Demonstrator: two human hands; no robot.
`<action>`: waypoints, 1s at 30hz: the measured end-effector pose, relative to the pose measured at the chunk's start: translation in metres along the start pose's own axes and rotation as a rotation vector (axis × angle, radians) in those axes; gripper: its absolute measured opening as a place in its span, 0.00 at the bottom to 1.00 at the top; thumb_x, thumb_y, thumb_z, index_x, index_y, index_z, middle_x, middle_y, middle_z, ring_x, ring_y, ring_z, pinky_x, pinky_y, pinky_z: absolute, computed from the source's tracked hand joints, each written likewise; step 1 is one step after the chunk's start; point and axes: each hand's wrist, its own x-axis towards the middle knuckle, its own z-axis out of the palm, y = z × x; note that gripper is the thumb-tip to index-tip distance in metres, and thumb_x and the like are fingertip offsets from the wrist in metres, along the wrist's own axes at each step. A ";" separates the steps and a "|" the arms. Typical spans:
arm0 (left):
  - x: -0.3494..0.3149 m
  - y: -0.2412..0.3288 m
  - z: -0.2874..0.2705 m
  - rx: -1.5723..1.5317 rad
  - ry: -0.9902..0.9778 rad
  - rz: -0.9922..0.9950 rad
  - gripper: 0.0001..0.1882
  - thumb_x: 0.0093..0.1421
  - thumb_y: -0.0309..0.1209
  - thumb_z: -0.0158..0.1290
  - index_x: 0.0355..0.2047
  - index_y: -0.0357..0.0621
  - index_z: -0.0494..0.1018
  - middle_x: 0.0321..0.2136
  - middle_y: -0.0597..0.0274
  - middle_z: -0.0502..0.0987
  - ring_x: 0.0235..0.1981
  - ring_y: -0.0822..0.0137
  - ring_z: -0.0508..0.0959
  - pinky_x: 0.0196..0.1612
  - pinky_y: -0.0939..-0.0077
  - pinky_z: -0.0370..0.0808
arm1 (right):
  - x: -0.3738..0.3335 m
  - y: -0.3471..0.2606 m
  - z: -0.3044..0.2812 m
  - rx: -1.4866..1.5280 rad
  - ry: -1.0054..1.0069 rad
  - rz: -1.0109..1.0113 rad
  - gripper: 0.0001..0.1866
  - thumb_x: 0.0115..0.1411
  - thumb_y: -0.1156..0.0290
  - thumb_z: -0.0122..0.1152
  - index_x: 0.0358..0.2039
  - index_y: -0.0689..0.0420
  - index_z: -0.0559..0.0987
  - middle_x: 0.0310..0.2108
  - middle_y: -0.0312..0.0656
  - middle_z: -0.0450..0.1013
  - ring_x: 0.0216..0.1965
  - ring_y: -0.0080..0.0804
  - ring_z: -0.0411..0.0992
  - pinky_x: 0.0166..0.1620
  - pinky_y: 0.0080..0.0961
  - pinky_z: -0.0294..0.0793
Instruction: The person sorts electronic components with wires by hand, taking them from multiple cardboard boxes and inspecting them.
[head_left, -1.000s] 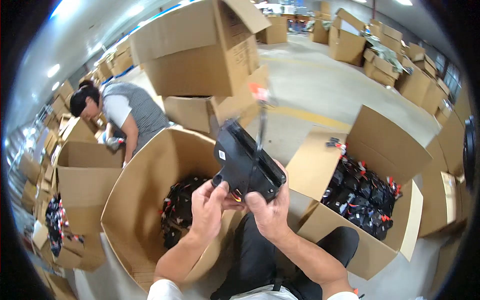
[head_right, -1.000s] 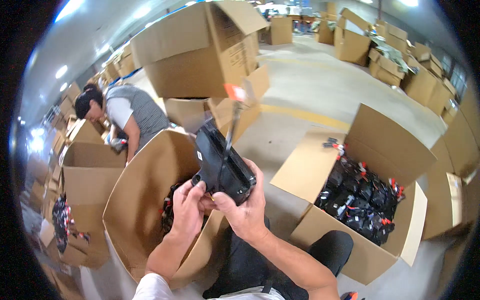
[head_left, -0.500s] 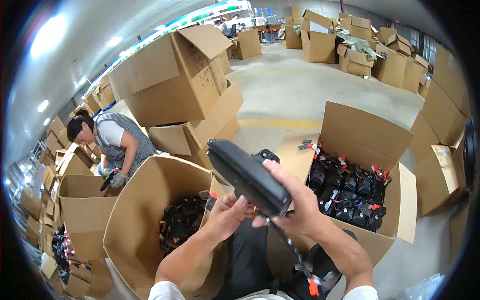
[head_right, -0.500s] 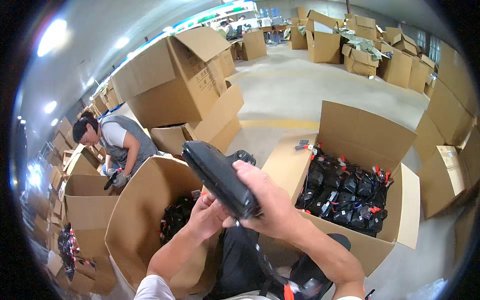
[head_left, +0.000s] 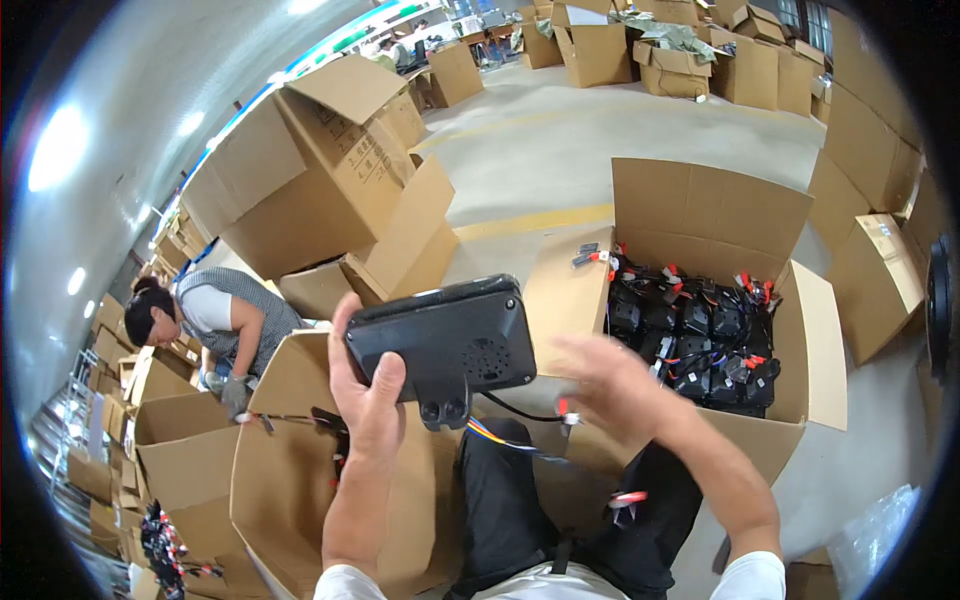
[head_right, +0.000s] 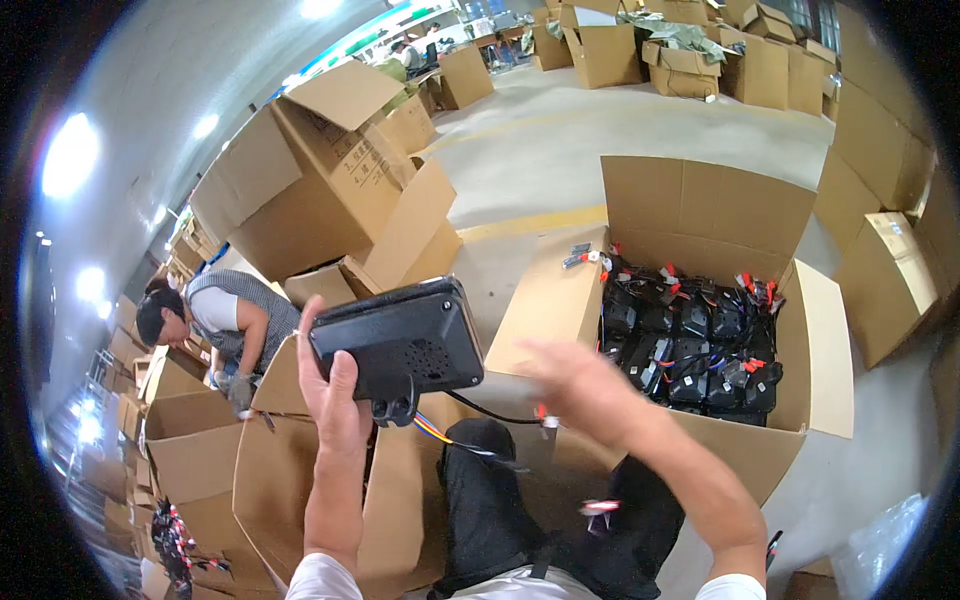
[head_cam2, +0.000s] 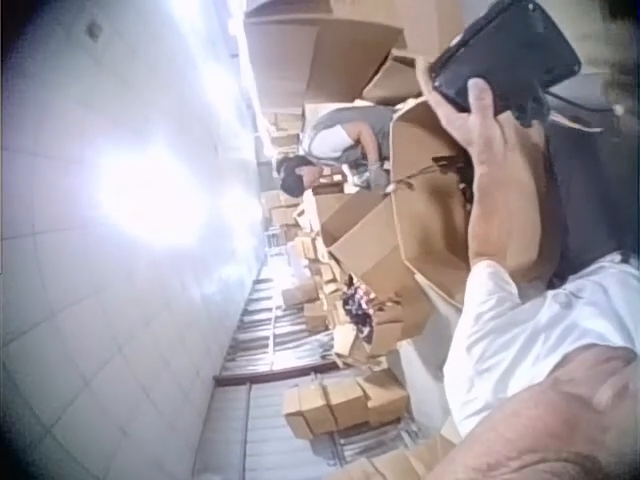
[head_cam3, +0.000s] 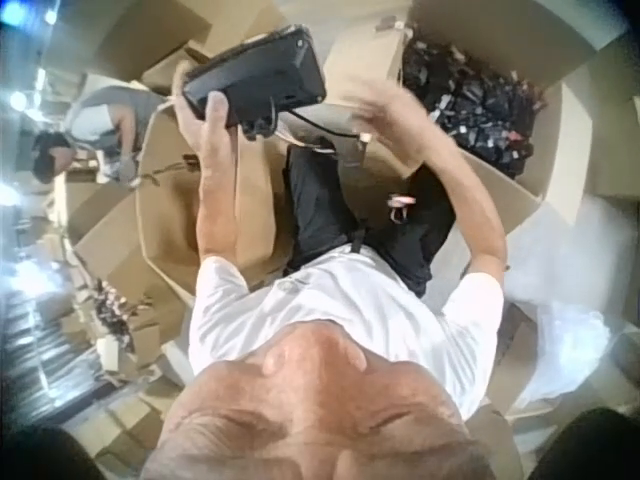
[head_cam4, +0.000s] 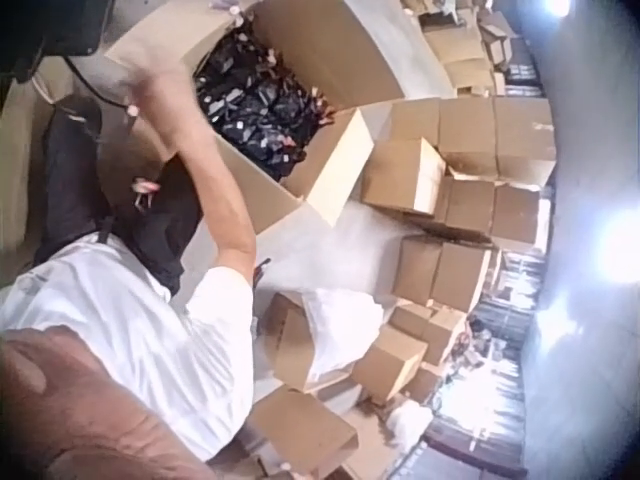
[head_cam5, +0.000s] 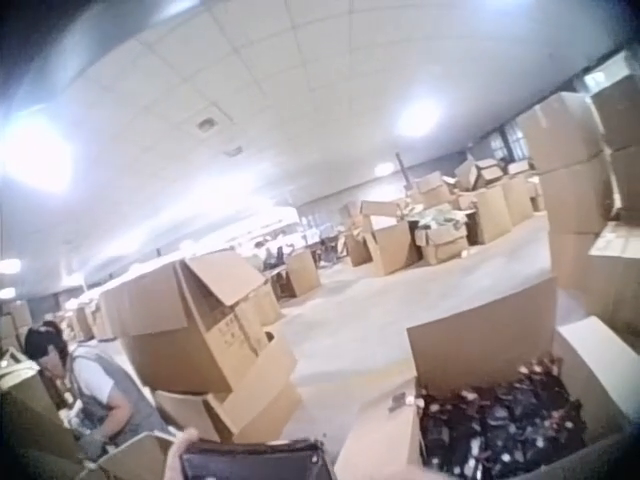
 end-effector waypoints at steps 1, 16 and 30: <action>0.002 -0.001 0.010 0.008 -0.037 0.030 0.42 0.55 0.38 0.67 0.64 0.37 0.57 0.48 0.58 0.71 0.47 0.68 0.74 0.52 0.75 0.72 | -0.032 0.058 0.002 0.134 0.081 0.044 0.22 0.54 0.75 0.67 0.49 0.64 0.75 0.56 0.52 0.68 0.57 0.46 0.69 0.57 0.36 0.70; 0.045 -0.011 0.115 0.189 -0.691 -0.246 0.34 0.51 0.33 0.70 0.53 0.28 0.67 0.43 0.57 0.77 0.42 0.71 0.77 0.48 0.77 0.75 | 0.055 -0.032 -0.153 0.437 0.514 0.177 0.24 0.60 0.53 0.65 0.46 0.60 0.76 0.37 0.48 0.73 0.38 0.31 0.71 0.48 0.29 0.68; 0.030 -0.264 0.170 0.435 -0.610 -0.793 0.26 0.58 0.38 0.62 0.48 0.29 0.70 0.39 0.52 0.79 0.40 0.67 0.79 0.44 0.70 0.76 | -0.112 0.203 -0.101 0.280 -0.182 0.943 0.20 0.48 0.64 0.67 0.38 0.67 0.79 0.23 0.43 0.75 0.23 0.30 0.73 0.29 0.29 0.73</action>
